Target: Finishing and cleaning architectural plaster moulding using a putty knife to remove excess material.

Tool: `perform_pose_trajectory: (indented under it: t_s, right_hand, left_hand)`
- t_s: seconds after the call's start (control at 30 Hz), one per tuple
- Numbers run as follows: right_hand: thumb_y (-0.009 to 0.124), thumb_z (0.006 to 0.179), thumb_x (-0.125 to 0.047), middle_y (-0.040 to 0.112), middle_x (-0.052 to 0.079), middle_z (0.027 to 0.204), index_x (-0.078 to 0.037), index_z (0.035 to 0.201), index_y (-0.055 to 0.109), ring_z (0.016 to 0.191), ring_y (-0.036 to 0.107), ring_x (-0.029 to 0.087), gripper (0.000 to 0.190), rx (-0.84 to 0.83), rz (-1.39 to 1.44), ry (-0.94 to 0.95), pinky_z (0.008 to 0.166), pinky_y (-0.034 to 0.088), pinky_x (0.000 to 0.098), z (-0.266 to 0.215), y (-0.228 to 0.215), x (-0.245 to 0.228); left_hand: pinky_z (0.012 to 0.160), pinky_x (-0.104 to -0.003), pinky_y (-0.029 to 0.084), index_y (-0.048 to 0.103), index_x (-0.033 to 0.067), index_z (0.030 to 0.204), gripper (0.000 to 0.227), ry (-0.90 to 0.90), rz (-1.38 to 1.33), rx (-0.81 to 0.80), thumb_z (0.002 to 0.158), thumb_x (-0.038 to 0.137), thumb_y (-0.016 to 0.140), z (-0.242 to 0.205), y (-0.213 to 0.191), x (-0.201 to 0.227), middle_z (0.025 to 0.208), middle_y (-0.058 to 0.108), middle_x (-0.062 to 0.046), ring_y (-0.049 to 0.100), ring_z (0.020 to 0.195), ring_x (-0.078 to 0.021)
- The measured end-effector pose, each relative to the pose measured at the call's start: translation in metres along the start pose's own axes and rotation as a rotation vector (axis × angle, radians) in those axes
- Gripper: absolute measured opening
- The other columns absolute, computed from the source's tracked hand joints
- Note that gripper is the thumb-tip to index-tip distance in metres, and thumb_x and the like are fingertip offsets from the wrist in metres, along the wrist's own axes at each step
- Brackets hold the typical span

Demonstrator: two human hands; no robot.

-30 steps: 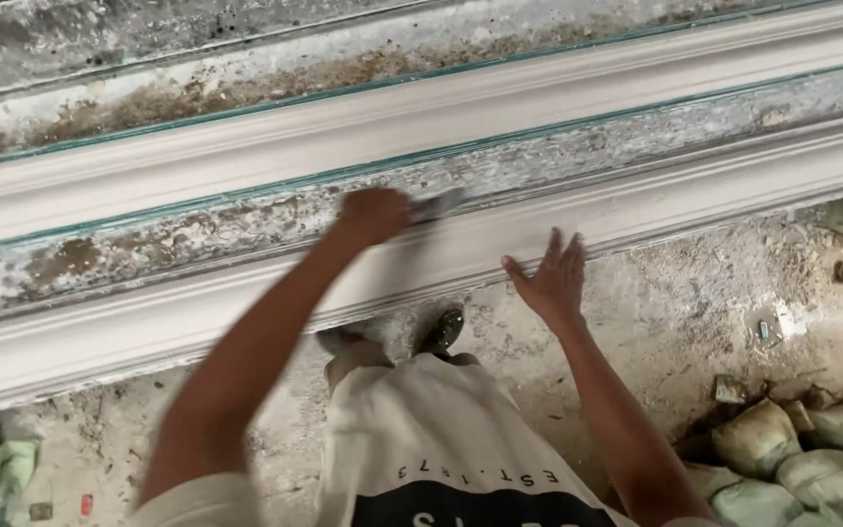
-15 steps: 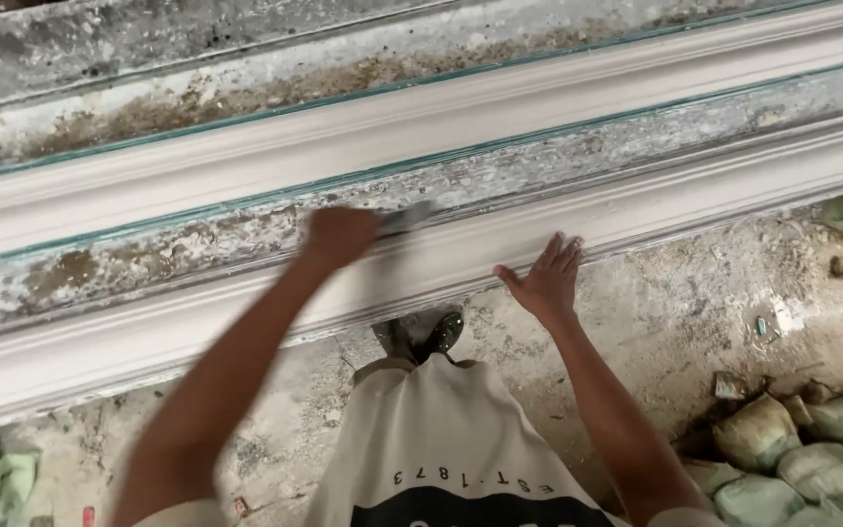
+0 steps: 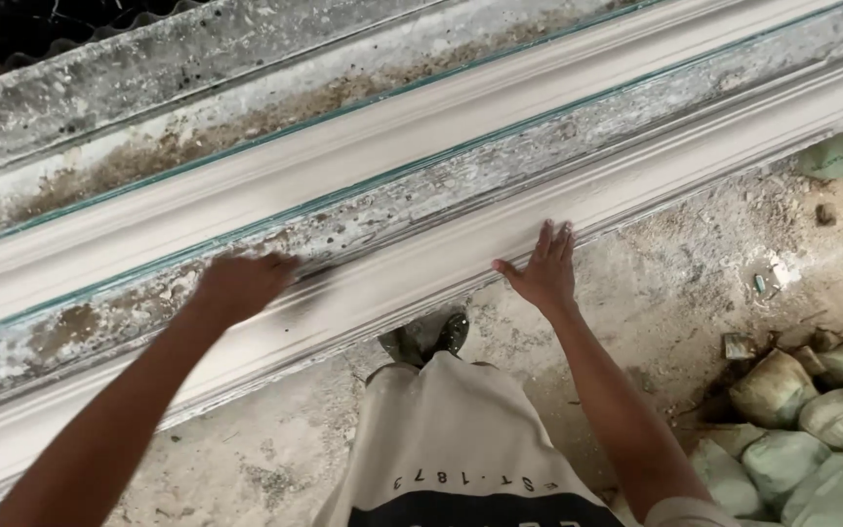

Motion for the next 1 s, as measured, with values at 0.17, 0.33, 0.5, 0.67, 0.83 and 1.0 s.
perform_pose_trajectory:
  t_s: [0.17,0.33,0.5,0.67,0.83,1.0]
  right_hand:
    - [0.055,0.078,-0.093,0.003,0.041,0.164,0.008,0.163,0.006,0.155,0.001,0.056,0.141,0.042,-0.062,-0.037,0.125,0.019,0.0622,0.010,0.012,0.007]
    - [0.059,0.070,-0.092,-0.001,0.040,0.164,0.001,0.164,0.003,0.155,-0.003,0.055,0.144,-0.036,-0.036,0.076,0.122,0.023,0.0620,0.004,0.003,0.008]
    - [0.060,0.061,-0.094,-0.008,0.025,0.170,-0.011,0.165,-0.001,0.157,-0.006,0.041,0.146,-0.156,-0.019,0.188,0.118,0.032,0.0598,-0.004,-0.008,-0.003]
    - [0.055,0.060,-0.095,-0.007,0.026,0.170,-0.010,0.165,-0.002,0.158,-0.007,0.042,0.147,-0.134,0.021,0.174,0.116,0.037,0.0570,-0.009,-0.012,-0.005]
    - [0.056,0.064,-0.096,-0.005,0.033,0.168,-0.003,0.165,-0.001,0.155,-0.010,0.049,0.149,-0.066,0.042,0.097,0.116,0.036,0.0593,0.003,0.005,0.006]
    - [0.048,0.075,-0.093,-0.006,0.036,0.164,0.010,0.158,-0.003,0.151,-0.016,0.054,0.142,-0.149,-0.116,0.024,0.125,0.005,0.0612,0.019,0.027,0.007]
  left_hand:
    - [0.038,-0.026,0.055,0.022,0.0283,0.163,0.065,0.049,0.265,-0.134,0.105,0.012,0.043,-0.031,0.008,0.021,0.147,0.046,-0.010,0.068,0.059,-0.0154]
    - [0.034,-0.030,0.050,0.054,0.0195,0.147,0.049,0.119,-0.058,0.245,0.099,0.009,0.054,0.121,-0.057,0.150,0.097,0.074,-0.012,0.064,0.049,-0.0160]
    - [0.066,-0.046,0.061,0.072,0.0100,0.107,0.019,0.245,-0.275,0.595,0.093,0.014,0.059,0.247,-0.129,0.238,0.098,0.077,-0.010,0.075,0.088,-0.0298]
    - [0.063,-0.047,0.055,0.070,0.0175,0.106,0.030,0.138,-0.334,0.212,0.103,0.036,0.047,0.169,-0.080,0.125,0.086,0.070,-0.009,0.067,0.071,-0.0255]
    - [0.071,-0.041,0.061,0.057,0.0318,0.142,0.050,-0.133,-0.508,-0.126,0.102,0.057,0.041,0.018,0.030,-0.033,0.079,0.070,-0.006,0.066,0.069,-0.0198]
    - [0.067,-0.040,0.063,0.053,0.0385,0.149,0.055,-0.317,-0.563,-0.049,0.100,0.059,0.039,0.000,0.037,-0.034,0.071,0.072,-0.010,0.067,0.059,-0.0227]
Point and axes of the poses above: each hand's wrist, its own z-axis towards the middle knuckle, its own y-axis out of the palm, x = y × z, the point moved 10 cm from there along z, towards the middle knuckle
